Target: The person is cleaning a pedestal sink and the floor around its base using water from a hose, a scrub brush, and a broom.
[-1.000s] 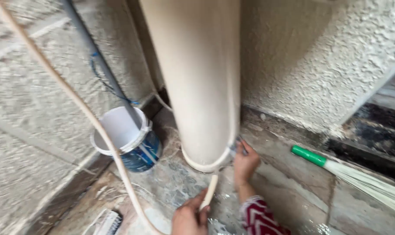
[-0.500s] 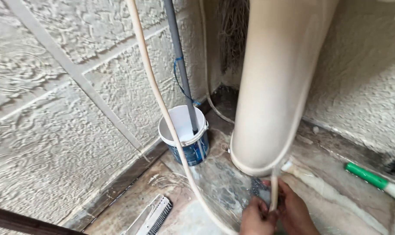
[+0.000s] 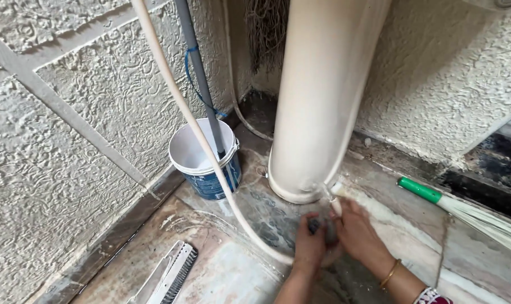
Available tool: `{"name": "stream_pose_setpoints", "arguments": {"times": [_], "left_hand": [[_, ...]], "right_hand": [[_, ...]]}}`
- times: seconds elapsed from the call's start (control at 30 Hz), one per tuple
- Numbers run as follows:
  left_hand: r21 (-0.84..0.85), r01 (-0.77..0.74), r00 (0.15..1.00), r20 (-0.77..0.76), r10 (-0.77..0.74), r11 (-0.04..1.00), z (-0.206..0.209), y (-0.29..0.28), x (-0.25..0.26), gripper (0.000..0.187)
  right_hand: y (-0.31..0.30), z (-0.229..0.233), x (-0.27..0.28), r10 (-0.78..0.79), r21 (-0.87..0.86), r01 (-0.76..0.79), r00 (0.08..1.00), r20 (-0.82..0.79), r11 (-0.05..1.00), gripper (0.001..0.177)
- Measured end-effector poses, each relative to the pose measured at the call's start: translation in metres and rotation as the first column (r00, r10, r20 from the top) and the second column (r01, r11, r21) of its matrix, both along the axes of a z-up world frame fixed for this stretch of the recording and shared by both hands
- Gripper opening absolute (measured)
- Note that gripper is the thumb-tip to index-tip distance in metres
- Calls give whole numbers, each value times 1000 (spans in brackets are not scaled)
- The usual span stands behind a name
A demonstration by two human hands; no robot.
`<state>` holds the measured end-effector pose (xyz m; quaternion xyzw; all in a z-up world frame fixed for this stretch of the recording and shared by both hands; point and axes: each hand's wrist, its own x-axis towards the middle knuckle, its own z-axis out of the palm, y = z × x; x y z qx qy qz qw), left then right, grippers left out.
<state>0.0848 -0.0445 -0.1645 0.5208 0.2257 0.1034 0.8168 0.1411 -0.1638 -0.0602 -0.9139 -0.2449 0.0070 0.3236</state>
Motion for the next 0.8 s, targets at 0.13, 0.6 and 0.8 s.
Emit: {"name": "stream_pose_setpoints", "arguments": {"times": [0.13, 0.6, 0.8], "left_hand": [[151, -374, 923, -39, 383, 915, 16, 28, 36, 40], [264, -771, 617, 88, 782, 579, 40, 83, 159, 45], [333, -650, 753, 158, 639, 683, 120, 119, 159, 30]], "right_hand": [[18, 72, -28, -64, -163, 64, 998, 5, 985, 45], [57, 171, -1, -142, -167, 123, 984, -107, 978, 34], [70, 150, 11, -178, -156, 155, 974, -142, 975, 38]]}}
